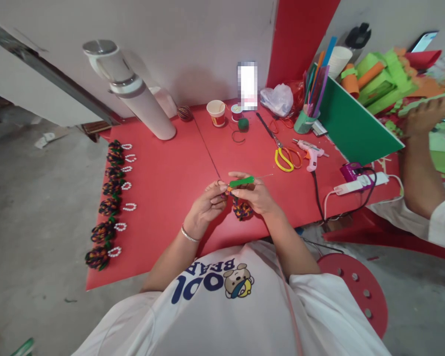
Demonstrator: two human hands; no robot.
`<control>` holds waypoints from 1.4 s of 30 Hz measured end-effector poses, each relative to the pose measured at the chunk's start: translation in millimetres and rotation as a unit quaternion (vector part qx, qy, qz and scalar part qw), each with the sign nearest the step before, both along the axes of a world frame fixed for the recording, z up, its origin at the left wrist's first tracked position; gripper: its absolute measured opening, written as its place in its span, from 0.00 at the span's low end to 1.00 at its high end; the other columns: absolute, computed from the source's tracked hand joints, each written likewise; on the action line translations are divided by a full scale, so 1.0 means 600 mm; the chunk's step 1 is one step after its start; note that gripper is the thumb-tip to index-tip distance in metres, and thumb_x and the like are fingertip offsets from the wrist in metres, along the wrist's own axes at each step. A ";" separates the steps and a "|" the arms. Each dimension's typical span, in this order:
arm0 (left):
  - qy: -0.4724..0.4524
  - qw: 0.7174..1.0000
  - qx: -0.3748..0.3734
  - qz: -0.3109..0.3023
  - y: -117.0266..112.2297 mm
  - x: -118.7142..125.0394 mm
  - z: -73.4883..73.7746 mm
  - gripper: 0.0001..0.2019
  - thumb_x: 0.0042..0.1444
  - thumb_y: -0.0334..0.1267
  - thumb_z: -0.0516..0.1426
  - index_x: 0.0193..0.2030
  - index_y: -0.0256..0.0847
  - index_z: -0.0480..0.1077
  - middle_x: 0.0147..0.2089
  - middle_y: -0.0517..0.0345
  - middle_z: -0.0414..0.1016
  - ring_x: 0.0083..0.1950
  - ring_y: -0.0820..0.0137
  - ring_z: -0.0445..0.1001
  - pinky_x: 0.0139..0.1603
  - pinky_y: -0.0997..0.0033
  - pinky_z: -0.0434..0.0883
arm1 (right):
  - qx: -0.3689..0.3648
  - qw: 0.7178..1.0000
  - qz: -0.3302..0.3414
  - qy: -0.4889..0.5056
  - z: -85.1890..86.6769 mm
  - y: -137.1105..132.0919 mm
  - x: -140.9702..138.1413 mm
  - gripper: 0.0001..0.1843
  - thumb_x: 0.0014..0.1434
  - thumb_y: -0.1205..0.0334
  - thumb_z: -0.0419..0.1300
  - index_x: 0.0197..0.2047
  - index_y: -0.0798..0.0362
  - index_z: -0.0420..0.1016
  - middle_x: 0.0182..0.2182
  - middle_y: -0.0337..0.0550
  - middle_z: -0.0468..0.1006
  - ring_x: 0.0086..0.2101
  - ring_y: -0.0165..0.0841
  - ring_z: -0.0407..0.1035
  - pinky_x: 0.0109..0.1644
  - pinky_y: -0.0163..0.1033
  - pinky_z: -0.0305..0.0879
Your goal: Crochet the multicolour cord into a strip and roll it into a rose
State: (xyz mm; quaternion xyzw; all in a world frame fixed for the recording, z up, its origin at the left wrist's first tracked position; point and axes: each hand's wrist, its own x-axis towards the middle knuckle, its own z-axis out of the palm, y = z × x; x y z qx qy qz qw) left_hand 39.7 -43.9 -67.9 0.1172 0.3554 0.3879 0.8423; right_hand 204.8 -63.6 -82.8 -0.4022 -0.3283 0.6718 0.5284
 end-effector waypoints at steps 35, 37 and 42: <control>0.034 0.996 0.076 0.023 -0.004 0.004 -0.006 0.13 0.40 0.30 0.73 0.29 0.35 0.74 0.23 0.65 0.72 0.17 0.88 0.54 0.17 0.86 0.50 | -0.002 0.999 -0.030 -0.021 0.003 0.004 -0.008 0.33 0.41 0.63 0.76 0.53 0.46 0.80 0.27 0.30 0.78 0.27 0.26 0.71 0.35 0.34 0.70; 0.025 0.998 0.057 0.017 -0.004 0.005 -0.006 0.13 0.40 0.29 0.73 0.29 0.35 0.74 0.22 0.66 0.70 0.16 0.89 0.53 0.16 0.87 0.49 | -0.001 1.000 -0.027 -0.015 0.002 0.003 -0.008 0.33 0.41 0.63 0.75 0.53 0.47 0.80 0.26 0.30 0.78 0.27 0.25 0.70 0.35 0.34 0.69; 0.009 1.000 0.024 0.007 -0.005 0.006 -0.005 0.12 0.41 0.28 0.72 0.29 0.35 0.73 0.20 0.70 0.65 0.15 0.89 0.51 0.16 0.88 0.48 | -0.004 1.000 -0.019 0.006 0.002 0.002 -0.009 0.33 0.41 0.63 0.75 0.53 0.47 0.80 0.26 0.29 0.76 0.26 0.25 0.68 0.33 0.33 0.67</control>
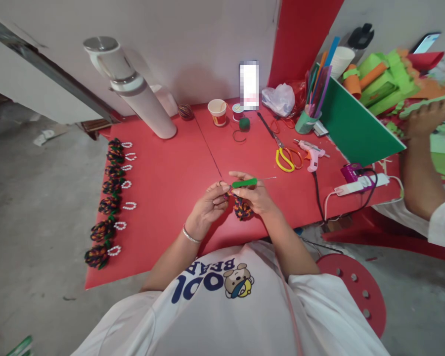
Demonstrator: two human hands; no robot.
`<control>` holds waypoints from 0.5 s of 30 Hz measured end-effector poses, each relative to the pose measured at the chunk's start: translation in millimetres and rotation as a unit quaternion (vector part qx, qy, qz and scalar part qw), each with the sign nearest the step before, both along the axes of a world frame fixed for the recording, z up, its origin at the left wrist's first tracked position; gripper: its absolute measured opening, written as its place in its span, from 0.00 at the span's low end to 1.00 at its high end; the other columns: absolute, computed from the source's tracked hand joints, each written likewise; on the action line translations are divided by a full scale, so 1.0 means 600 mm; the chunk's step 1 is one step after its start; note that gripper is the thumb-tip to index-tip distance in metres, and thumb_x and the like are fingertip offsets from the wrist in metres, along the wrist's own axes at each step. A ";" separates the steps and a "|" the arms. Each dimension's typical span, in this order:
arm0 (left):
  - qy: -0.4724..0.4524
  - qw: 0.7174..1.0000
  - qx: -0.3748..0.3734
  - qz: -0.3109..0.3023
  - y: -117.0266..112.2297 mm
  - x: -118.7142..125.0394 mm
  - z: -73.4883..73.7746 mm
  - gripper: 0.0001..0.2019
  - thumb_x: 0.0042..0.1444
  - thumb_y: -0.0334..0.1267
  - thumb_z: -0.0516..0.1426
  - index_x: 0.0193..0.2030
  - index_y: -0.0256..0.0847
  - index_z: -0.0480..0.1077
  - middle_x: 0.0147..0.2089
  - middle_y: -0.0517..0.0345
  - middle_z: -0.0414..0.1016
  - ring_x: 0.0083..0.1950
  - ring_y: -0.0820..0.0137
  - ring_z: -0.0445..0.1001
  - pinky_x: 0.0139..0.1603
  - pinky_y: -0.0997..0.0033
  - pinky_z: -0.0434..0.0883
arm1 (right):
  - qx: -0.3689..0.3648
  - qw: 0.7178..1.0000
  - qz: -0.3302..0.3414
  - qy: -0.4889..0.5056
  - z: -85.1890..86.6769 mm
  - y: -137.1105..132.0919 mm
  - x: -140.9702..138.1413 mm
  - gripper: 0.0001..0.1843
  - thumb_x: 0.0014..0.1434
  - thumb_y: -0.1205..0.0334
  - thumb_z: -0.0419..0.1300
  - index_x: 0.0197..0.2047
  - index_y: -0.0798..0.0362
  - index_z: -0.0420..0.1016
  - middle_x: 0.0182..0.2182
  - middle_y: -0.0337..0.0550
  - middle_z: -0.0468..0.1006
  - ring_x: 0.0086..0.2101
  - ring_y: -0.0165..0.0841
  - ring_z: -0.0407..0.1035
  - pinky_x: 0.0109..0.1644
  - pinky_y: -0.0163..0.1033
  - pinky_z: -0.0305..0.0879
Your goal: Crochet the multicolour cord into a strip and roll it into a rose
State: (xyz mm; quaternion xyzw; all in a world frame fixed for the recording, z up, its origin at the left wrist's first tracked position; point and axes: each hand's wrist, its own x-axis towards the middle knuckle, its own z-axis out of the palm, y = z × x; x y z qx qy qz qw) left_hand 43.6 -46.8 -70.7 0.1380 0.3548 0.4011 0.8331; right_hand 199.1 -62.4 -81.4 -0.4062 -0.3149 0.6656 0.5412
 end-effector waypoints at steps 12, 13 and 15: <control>0.003 0.999 0.030 0.019 0.000 0.000 -0.004 0.14 0.41 0.31 0.73 0.28 0.34 0.72 0.20 0.70 0.63 0.16 0.88 0.53 0.16 0.87 0.50 | 0.020 1.000 0.002 -0.021 -0.004 0.004 0.002 0.27 0.43 0.63 0.75 0.49 0.47 0.81 0.27 0.30 0.75 0.27 0.23 0.67 0.32 0.32 0.64; 0.002 0.999 0.028 0.018 0.000 0.001 -0.004 0.14 0.40 0.31 0.73 0.28 0.34 0.72 0.20 0.70 0.63 0.16 0.88 0.52 0.16 0.87 0.50 | 0.020 1.000 0.004 -0.024 -0.005 0.004 0.003 0.27 0.43 0.64 0.75 0.48 0.47 0.81 0.27 0.30 0.75 0.27 0.23 0.67 0.32 0.32 0.64; -0.003 1.000 0.021 0.012 0.000 0.002 -0.005 0.15 0.40 0.30 0.74 0.28 0.34 0.72 0.20 0.71 0.62 0.16 0.89 0.52 0.16 0.87 0.50 | 0.020 0.999 0.007 -0.028 -0.009 0.003 0.005 0.26 0.43 0.64 0.75 0.49 0.47 0.81 0.28 0.31 0.75 0.27 0.24 0.67 0.32 0.32 0.63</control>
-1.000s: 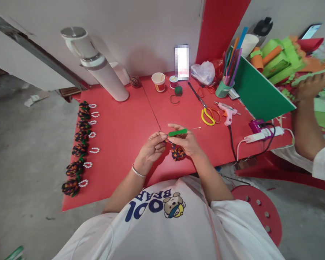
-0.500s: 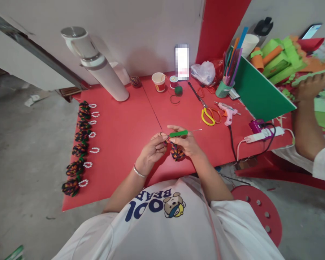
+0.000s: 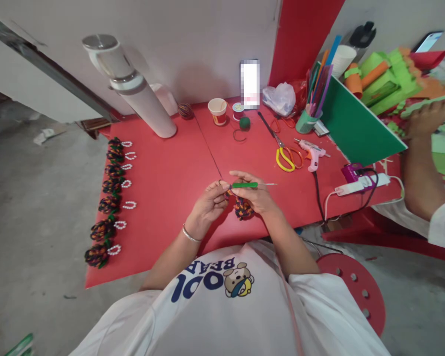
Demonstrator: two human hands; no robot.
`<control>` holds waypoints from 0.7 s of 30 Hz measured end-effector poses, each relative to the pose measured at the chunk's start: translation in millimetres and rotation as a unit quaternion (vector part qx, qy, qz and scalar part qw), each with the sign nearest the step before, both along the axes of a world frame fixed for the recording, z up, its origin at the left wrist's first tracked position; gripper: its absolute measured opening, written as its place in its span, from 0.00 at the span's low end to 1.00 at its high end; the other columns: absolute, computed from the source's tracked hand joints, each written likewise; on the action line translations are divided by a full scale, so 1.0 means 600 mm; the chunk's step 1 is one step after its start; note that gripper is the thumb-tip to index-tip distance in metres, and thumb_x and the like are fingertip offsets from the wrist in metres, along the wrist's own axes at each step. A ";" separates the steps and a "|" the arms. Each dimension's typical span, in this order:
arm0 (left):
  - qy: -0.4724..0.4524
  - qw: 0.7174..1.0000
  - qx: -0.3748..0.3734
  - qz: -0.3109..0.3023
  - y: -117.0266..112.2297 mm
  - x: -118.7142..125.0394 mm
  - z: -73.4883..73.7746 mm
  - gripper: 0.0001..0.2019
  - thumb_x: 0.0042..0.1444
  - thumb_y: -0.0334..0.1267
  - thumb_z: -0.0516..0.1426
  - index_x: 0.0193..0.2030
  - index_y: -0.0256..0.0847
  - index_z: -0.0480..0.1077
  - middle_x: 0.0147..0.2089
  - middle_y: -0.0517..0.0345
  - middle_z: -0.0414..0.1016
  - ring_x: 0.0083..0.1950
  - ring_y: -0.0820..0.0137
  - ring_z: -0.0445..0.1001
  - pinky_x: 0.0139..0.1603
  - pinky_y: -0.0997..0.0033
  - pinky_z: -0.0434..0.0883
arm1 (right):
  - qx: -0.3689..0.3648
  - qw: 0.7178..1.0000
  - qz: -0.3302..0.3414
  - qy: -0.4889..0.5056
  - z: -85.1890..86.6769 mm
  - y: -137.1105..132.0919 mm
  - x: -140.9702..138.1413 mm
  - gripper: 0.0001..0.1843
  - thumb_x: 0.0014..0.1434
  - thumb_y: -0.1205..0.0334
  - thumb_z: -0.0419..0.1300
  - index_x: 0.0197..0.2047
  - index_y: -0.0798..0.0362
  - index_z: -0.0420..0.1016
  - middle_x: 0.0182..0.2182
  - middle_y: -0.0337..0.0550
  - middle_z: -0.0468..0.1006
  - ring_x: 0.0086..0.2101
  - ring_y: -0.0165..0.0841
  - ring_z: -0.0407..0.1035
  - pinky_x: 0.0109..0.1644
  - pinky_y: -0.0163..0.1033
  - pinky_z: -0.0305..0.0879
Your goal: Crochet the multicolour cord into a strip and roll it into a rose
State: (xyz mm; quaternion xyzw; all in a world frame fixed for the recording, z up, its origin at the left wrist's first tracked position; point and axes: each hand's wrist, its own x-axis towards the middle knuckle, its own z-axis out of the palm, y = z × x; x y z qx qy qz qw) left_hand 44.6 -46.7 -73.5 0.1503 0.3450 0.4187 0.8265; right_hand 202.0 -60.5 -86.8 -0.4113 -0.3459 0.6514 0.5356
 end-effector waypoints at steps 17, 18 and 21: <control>0.038 0.998 0.037 0.030 -0.003 0.006 0.002 0.16 0.35 0.32 0.75 0.26 0.33 0.74 0.20 0.69 0.66 0.16 0.88 0.53 0.16 0.85 0.48 | 0.015 1.000 -0.007 -0.019 -0.007 0.002 -0.001 0.26 0.43 0.62 0.75 0.49 0.48 0.82 0.27 0.31 0.75 0.27 0.24 0.66 0.32 0.32 0.64; 0.035 0.998 0.035 0.025 -0.004 0.006 0.002 0.16 0.35 0.33 0.75 0.27 0.33 0.74 0.19 0.69 0.66 0.16 0.88 0.53 0.16 0.85 0.49 | 0.018 1.000 -0.004 -0.016 -0.008 0.001 -0.001 0.26 0.44 0.62 0.75 0.49 0.47 0.83 0.27 0.31 0.75 0.27 0.23 0.67 0.32 0.31 0.64; 0.038 0.998 0.040 0.027 -0.003 0.006 0.001 0.17 0.34 0.34 0.76 0.26 0.34 0.74 0.20 0.68 0.68 0.16 0.88 0.53 0.16 0.85 0.48 | 0.036 0.999 -0.011 -0.033 -0.012 0.001 -0.002 0.27 0.44 0.61 0.75 0.50 0.44 0.83 0.28 0.31 0.75 0.27 0.23 0.68 0.33 0.31 0.66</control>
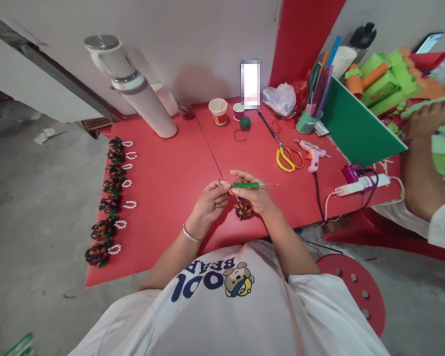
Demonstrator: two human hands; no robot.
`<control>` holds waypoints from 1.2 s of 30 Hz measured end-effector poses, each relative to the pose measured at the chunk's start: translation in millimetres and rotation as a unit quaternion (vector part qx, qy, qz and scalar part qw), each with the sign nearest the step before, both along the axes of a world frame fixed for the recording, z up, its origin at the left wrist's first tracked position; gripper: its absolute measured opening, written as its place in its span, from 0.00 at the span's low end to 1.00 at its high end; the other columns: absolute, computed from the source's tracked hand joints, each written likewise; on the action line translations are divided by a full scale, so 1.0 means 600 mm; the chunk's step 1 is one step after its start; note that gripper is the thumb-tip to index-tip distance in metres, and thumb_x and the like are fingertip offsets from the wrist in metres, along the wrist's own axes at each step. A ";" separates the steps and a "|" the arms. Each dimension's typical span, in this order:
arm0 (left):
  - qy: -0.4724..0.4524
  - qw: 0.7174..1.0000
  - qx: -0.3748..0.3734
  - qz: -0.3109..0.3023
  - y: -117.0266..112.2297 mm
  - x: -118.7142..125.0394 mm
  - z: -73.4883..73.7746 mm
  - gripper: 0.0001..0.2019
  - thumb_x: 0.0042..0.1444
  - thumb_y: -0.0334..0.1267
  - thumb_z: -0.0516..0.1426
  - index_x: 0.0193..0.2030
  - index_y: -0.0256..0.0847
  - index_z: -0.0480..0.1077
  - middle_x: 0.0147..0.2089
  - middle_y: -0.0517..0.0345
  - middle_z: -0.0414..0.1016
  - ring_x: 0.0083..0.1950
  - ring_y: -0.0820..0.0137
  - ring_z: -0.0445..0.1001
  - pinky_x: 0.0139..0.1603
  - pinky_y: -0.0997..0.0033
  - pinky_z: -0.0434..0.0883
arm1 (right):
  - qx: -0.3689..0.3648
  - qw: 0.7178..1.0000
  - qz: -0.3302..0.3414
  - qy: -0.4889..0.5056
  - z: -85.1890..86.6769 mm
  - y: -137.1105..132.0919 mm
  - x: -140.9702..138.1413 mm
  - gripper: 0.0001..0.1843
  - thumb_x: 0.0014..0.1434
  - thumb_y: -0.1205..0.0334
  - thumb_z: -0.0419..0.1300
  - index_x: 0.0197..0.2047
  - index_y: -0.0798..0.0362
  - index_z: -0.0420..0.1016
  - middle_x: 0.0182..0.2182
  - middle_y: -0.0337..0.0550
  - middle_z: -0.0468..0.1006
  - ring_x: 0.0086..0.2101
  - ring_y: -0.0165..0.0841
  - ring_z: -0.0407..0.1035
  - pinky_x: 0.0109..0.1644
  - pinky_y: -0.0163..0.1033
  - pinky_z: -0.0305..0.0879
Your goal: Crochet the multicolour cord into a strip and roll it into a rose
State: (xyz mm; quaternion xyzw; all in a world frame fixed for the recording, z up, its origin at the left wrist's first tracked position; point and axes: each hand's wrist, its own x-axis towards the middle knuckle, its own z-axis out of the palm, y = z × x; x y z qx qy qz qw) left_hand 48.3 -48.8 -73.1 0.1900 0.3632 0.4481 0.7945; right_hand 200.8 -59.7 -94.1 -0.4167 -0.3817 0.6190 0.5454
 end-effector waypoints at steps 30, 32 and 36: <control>0.129 0.971 0.184 -0.080 0.001 -0.003 0.036 0.40 0.40 0.32 0.76 0.64 0.36 0.74 0.32 0.56 0.81 0.33 0.73 0.78 0.36 0.77 0.73 | 0.062 0.991 -0.060 -0.105 0.016 -0.025 0.054 0.13 0.55 0.46 0.70 0.37 0.46 0.86 0.34 0.41 0.87 0.34 0.35 0.80 0.43 0.41 0.77; 0.138 0.963 0.199 -0.114 0.003 -0.009 0.045 0.38 0.40 0.30 0.75 0.62 0.36 0.75 0.31 0.57 0.80 0.33 0.74 0.78 0.37 0.76 0.73 | 0.026 0.999 -0.010 -0.046 0.019 -0.015 0.067 0.15 0.50 0.46 0.73 0.34 0.48 0.86 0.29 0.40 0.86 0.28 0.32 0.77 0.35 0.39 0.76; 0.165 0.942 0.228 -0.182 0.007 -0.019 0.056 0.33 0.42 0.29 0.73 0.59 0.35 0.78 0.32 0.54 0.81 0.32 0.74 0.77 0.38 0.75 0.73 | 0.024 0.995 0.099 -0.011 0.032 -0.001 0.094 0.15 0.47 0.48 0.75 0.31 0.51 0.86 0.25 0.41 0.85 0.23 0.31 0.75 0.30 0.37 0.74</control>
